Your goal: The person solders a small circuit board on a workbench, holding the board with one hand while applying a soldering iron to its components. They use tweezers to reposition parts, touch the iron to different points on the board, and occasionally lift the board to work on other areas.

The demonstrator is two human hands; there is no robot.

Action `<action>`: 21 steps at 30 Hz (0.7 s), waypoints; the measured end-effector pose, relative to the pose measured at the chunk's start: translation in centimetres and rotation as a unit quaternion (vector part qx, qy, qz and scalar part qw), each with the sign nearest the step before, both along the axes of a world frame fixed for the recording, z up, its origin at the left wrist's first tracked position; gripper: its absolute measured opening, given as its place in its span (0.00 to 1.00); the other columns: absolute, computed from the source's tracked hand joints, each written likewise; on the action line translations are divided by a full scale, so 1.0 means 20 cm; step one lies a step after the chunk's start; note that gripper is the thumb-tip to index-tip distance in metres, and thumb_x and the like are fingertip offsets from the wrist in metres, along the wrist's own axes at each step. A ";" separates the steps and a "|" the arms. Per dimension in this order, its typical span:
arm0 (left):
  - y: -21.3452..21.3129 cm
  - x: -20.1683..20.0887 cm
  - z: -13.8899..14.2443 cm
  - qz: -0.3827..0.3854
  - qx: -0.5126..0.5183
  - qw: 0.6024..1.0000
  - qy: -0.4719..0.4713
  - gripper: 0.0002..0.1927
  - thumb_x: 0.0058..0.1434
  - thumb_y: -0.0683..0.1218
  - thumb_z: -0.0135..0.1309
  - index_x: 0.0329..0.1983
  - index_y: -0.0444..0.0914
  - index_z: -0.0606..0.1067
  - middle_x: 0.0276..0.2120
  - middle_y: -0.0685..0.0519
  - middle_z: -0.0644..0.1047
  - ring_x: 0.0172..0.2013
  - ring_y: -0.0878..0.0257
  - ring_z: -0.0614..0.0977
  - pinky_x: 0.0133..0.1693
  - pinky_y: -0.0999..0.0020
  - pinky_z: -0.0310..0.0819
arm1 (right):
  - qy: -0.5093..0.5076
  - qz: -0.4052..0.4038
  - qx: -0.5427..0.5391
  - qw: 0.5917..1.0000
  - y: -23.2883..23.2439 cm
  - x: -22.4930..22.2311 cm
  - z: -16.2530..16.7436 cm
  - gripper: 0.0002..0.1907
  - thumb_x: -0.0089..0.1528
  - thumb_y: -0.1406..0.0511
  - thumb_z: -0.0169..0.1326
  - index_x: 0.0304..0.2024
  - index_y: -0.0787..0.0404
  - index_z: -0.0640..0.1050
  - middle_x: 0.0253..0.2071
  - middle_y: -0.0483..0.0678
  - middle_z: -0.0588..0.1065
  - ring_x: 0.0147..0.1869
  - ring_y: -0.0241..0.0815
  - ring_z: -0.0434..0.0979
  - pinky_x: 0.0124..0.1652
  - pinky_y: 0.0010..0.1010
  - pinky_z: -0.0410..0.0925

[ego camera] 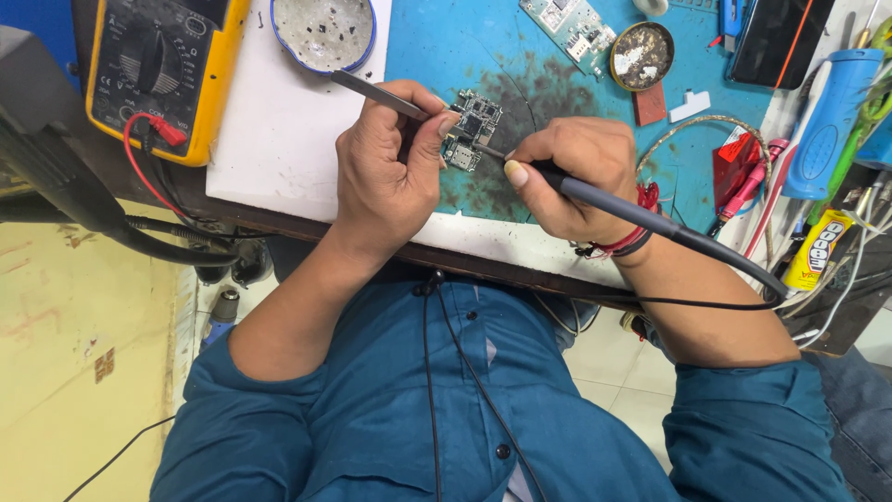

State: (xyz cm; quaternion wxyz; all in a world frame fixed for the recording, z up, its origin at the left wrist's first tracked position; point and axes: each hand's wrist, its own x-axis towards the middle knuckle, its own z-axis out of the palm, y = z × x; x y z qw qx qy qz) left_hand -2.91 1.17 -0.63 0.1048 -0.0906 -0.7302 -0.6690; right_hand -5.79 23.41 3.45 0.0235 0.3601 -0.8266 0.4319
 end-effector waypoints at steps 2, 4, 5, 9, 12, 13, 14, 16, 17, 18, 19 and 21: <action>0.00 0.00 0.00 0.000 0.000 1.000 -0.001 0.06 0.77 0.37 0.54 0.52 0.33 0.69 0.33 0.54 0.77 0.28 0.74 0.78 0.30 0.79 0.71 | 0.001 -0.013 0.004 1.000 0.00 0.00 0.00 0.05 0.64 0.71 0.61 0.36 0.62 0.76 0.29 0.49 0.75 0.30 0.46 0.75 0.29 0.31 0.65; 0.00 0.00 0.00 0.001 -0.001 1.000 -0.001 0.07 0.77 0.37 0.55 0.52 0.33 0.69 0.33 0.54 0.77 0.28 0.74 0.77 0.30 0.79 0.71 | -0.001 -0.016 0.004 1.000 0.00 0.00 0.00 0.05 0.63 0.71 0.61 0.36 0.63 0.76 0.29 0.49 0.75 0.29 0.46 0.75 0.29 0.31 0.64; 0.00 0.00 0.00 0.002 -0.002 1.000 -0.002 0.07 0.77 0.37 0.55 0.52 0.33 0.69 0.33 0.54 0.77 0.28 0.74 0.77 0.30 0.79 0.71 | -0.003 -0.012 0.002 1.000 0.00 0.00 -0.01 0.06 0.63 0.71 0.62 0.35 0.63 0.76 0.28 0.49 0.74 0.29 0.46 0.75 0.29 0.31 0.64; 0.00 0.00 0.00 0.003 -0.005 1.000 -0.003 0.06 0.77 0.36 0.55 0.52 0.33 0.69 0.33 0.54 0.77 0.28 0.74 0.77 0.30 0.79 0.71 | 0.006 -0.014 0.008 1.000 0.01 0.01 -0.02 0.06 0.64 0.71 0.62 0.36 0.63 0.76 0.29 0.49 0.75 0.30 0.46 0.76 0.29 0.31 0.65; 0.00 0.00 0.00 -0.002 0.004 1.000 -0.002 0.06 0.77 0.36 0.54 0.52 0.33 0.69 0.33 0.54 0.77 0.28 0.74 0.77 0.30 0.79 0.71 | 0.005 -0.047 -0.006 0.999 0.02 0.01 -0.03 0.04 0.65 0.72 0.60 0.38 0.63 0.77 0.29 0.49 0.75 0.27 0.44 0.75 0.30 0.31 0.65; 0.00 0.00 0.00 -0.004 0.009 1.000 -0.002 0.07 0.77 0.36 0.54 0.52 0.33 0.69 0.33 0.54 0.77 0.28 0.74 0.77 0.30 0.79 0.71 | 0.017 -0.051 -0.012 0.998 0.01 0.01 -0.03 0.04 0.66 0.72 0.60 0.40 0.64 0.77 0.31 0.50 0.76 0.29 0.45 0.76 0.31 0.31 0.66; 0.00 0.00 0.00 -0.004 0.011 1.000 0.000 0.07 0.77 0.36 0.54 0.52 0.33 0.69 0.33 0.54 0.77 0.28 0.74 0.77 0.30 0.79 0.71 | 0.029 -0.055 -0.018 0.998 0.01 0.01 -0.04 0.04 0.66 0.71 0.61 0.42 0.64 0.77 0.32 0.51 0.77 0.30 0.46 0.77 0.31 0.31 0.67; 0.00 0.00 0.00 -0.002 0.014 1.000 0.005 0.07 0.77 0.37 0.54 0.52 0.33 0.68 0.34 0.54 0.77 0.29 0.73 0.78 0.31 0.79 0.72 | 0.044 -0.051 -0.024 0.997 0.00 0.01 -0.04 0.07 0.68 0.71 0.59 0.47 0.65 0.77 0.37 0.52 0.79 0.35 0.47 0.80 0.35 0.31 0.70; 0.00 0.00 0.00 -0.002 0.013 1.000 0.004 0.07 0.77 0.36 0.54 0.52 0.33 0.68 0.34 0.54 0.77 0.29 0.73 0.78 0.31 0.78 0.72 | 0.046 -0.043 -0.025 0.998 -0.01 0.00 -0.03 0.08 0.70 0.71 0.57 0.51 0.66 0.76 0.40 0.52 0.80 0.39 0.47 0.82 0.39 0.31 0.73; 0.00 0.00 0.00 -0.002 0.012 1.000 0.003 0.07 0.77 0.36 0.54 0.52 0.33 0.68 0.34 0.53 0.77 0.29 0.73 0.78 0.31 0.78 0.72 | 0.047 -0.035 -0.025 0.998 -0.01 0.00 -0.03 0.09 0.72 0.71 0.56 0.54 0.66 0.75 0.43 0.52 0.80 0.42 0.47 0.84 0.43 0.31 0.75; 0.00 0.00 0.00 -0.002 0.012 1.000 0.001 0.07 0.77 0.36 0.54 0.52 0.33 0.69 0.34 0.53 0.77 0.29 0.73 0.77 0.31 0.78 0.72 | 0.051 -0.040 0.013 0.998 -0.02 0.00 -0.02 0.12 0.71 0.70 0.58 0.56 0.66 0.75 0.44 0.53 0.80 0.42 0.48 0.84 0.42 0.32 0.75; 0.00 0.00 0.01 0.000 0.008 1.000 -0.001 0.07 0.77 0.36 0.54 0.52 0.33 0.68 0.34 0.53 0.78 0.29 0.73 0.78 0.32 0.78 0.72 | 0.059 -0.049 0.088 0.993 -0.03 0.01 -0.01 0.17 0.69 0.68 0.63 0.58 0.65 0.75 0.45 0.55 0.81 0.40 0.50 0.83 0.41 0.35 0.74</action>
